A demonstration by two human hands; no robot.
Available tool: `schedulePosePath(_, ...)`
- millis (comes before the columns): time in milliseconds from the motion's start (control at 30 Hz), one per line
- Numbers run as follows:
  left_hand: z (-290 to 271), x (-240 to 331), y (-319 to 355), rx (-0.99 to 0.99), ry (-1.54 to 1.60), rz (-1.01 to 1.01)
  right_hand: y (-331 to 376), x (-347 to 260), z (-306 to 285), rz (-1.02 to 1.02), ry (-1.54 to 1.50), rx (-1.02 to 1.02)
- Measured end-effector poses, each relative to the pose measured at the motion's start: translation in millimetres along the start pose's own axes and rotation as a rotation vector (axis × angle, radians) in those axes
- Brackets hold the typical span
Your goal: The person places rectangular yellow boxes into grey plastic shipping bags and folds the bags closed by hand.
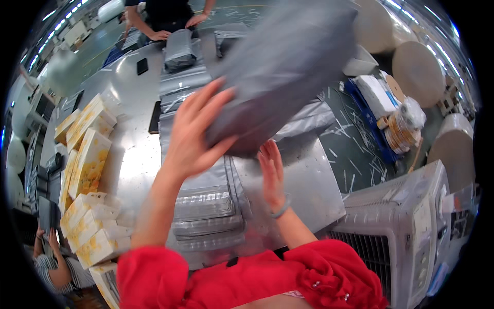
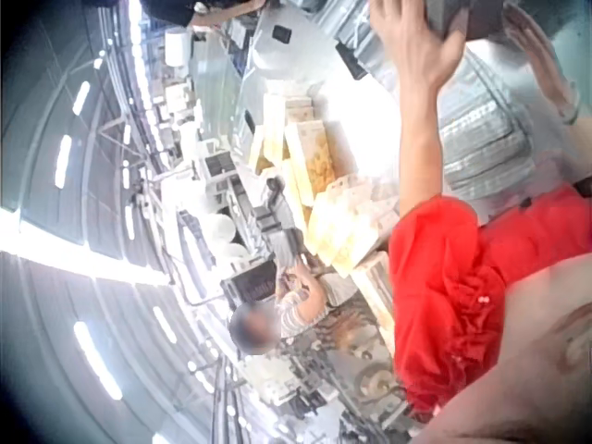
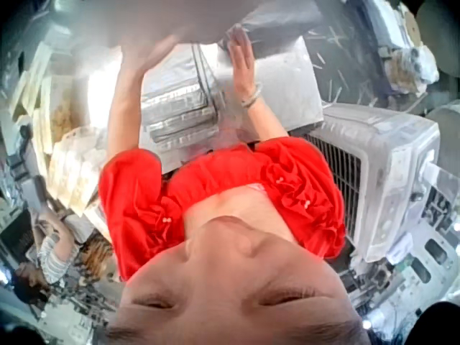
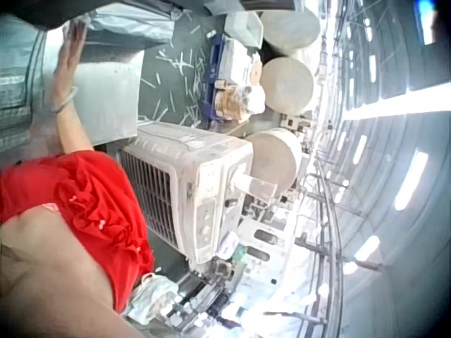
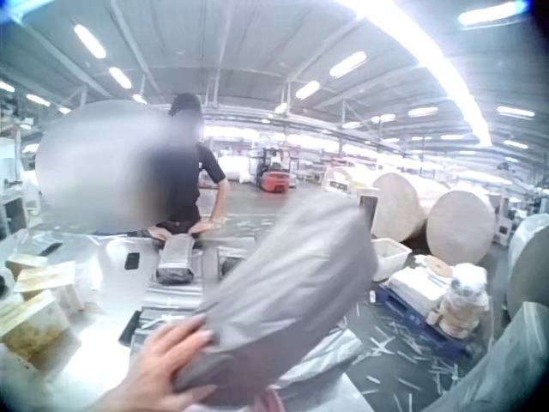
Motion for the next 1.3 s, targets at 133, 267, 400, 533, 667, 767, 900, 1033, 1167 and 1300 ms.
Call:
schedulePosePath(133, 86.8, -33.8, -63.3, -0.354, -0.271, 0.114, 38.7, 49.8, -3.6, 0.293, 0.109, -0.094)
schedulePosePath(267, 84.1, -59.7, -20.1, -0.129, -0.329, 0.024, 87.1, 66.1, 13.7, 0.403, 0.206, -0.220)
schedulePosePath(400, -32.6, -59.4, 146.9, -0.277, -0.095, -0.285, 106.2, 73.0, -15.9, 0.529, 0.180, -0.118)
schedulePosePath(533, -228.3, -78.6, 395.0, -0.601, -0.506, -0.987, 107.3, 70.4, -35.8, 0.602, 0.302, -0.172)
schedulePosePath(667, -407.8, -34.3, 562.3, -0.193, -0.565, -1.616, 108.6, 78.1, 7.3, 0.606, 0.395, -0.242)
schedulePosePath(767, -416.3, -2.0, 678.7, -0.348, -0.368, -1.844, 126.1, 86.3, 113.3, 0.578, 0.426, -0.539)
schedulePosePath(900, -373.3, 6.0, 618.8, -0.326, -0.514, -1.555, 160.4, 116.1, 315.0, 0.367, 0.501, -1.097)
schedulePosePath(1033, -382.4, 10.9, 591.5, -0.324, -0.587, -1.182, 165.1, 156.4, 509.1, -0.137, 0.495, -1.341)
schedulePosePath(1167, -363.4, -7.2, 511.8, -0.365, -0.438, -0.957, 196.4, 230.0, 655.5, -0.423, 0.690, -1.525)
schedulePosePath(1300, -317.6, -27.4, 491.3, -0.570, -0.479, -0.732, 243.2, 304.9, 726.1, -0.630, 0.818, -1.585)
Point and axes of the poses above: each hand's wrist, its own y-axis away from the middle knuckle, its own z-axis out of the palm, x = y × z, the point moved 9 cm from there along -y, towards the middle knuckle, and after that the axes turned 3 degrees about -y, right-handed, at the moved point
